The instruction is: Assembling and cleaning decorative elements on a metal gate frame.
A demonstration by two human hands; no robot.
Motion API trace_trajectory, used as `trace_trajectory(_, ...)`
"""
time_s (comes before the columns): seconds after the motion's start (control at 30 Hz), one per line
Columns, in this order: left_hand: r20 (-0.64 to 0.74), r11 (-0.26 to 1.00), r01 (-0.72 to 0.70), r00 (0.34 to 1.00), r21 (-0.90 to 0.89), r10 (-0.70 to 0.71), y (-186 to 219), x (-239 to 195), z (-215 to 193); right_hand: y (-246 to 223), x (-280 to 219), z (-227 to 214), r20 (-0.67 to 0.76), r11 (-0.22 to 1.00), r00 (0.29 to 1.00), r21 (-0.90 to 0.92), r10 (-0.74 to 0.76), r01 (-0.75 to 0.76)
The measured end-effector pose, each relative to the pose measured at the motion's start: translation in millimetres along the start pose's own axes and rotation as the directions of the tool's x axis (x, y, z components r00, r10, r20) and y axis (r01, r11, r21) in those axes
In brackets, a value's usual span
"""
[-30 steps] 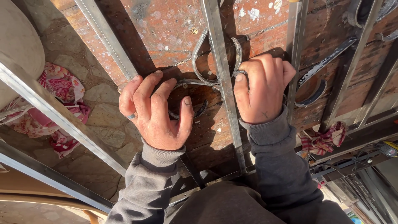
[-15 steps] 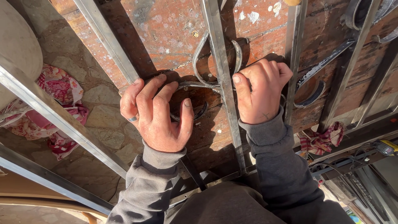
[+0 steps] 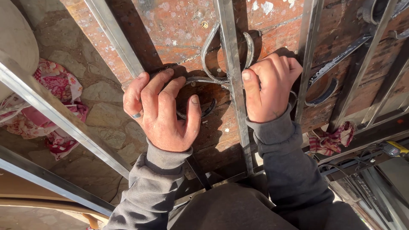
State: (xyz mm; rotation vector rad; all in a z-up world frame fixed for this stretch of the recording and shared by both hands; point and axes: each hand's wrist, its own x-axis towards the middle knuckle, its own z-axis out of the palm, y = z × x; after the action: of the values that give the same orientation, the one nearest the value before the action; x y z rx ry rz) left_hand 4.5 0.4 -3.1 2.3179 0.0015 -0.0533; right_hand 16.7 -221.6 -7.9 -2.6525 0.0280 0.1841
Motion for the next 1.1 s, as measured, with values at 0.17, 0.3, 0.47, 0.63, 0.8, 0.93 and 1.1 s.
trace_trajectory(0.17, -0.001, 1.000, -0.010, 1.000, 0.004, 0.010, -1, 0, 1, 1, 5, 3, 0.007, 0.999, 0.999, 0.010, 0.048, -0.048)
trace_trajectory(0.3, 0.008, 1.000, -0.007, 1.000, 0.007, 0.007, 0, 2, 2, 2, 4, 3, -0.028, 0.997, 0.997, -0.035, 0.065, -0.066)
trace_trajectory(0.47, 0.015, 1.000, -0.008, 1.000, -0.007, 0.008, -2, -1, 1, 8, 0, -1, 0.004, 0.997, 1.000, -0.081, 0.001, -0.001)
trace_trajectory(0.63, 0.009, 1.000, -0.005, 1.000, 0.003, 0.005, -2, 3, 1, 8, 8, -6, 0.035, 0.985, 0.994, -0.129, -0.108, 0.111)
trace_trajectory(0.8, -0.005, 1.000, -0.013, 1.000, -0.003, 0.013, -4, 2, 5, 12, 3, 7, -0.052, 0.986, 0.993, -0.130, -0.110, 0.103)
trace_trajectory(0.93, 0.019, 1.000, -0.012, 1.000, 0.005, 0.012, -2, -3, 1, 13, -4, 7, -0.048, 0.991, 0.997, -0.120, -0.060, 0.054)
trace_trajectory(1.1, 0.008, 1.000, -0.009, 1.000, 0.004, 0.009, -2, -2, 3, 13, 1, 4, -0.051, 0.984, 0.993, -0.143, -0.111, 0.103)
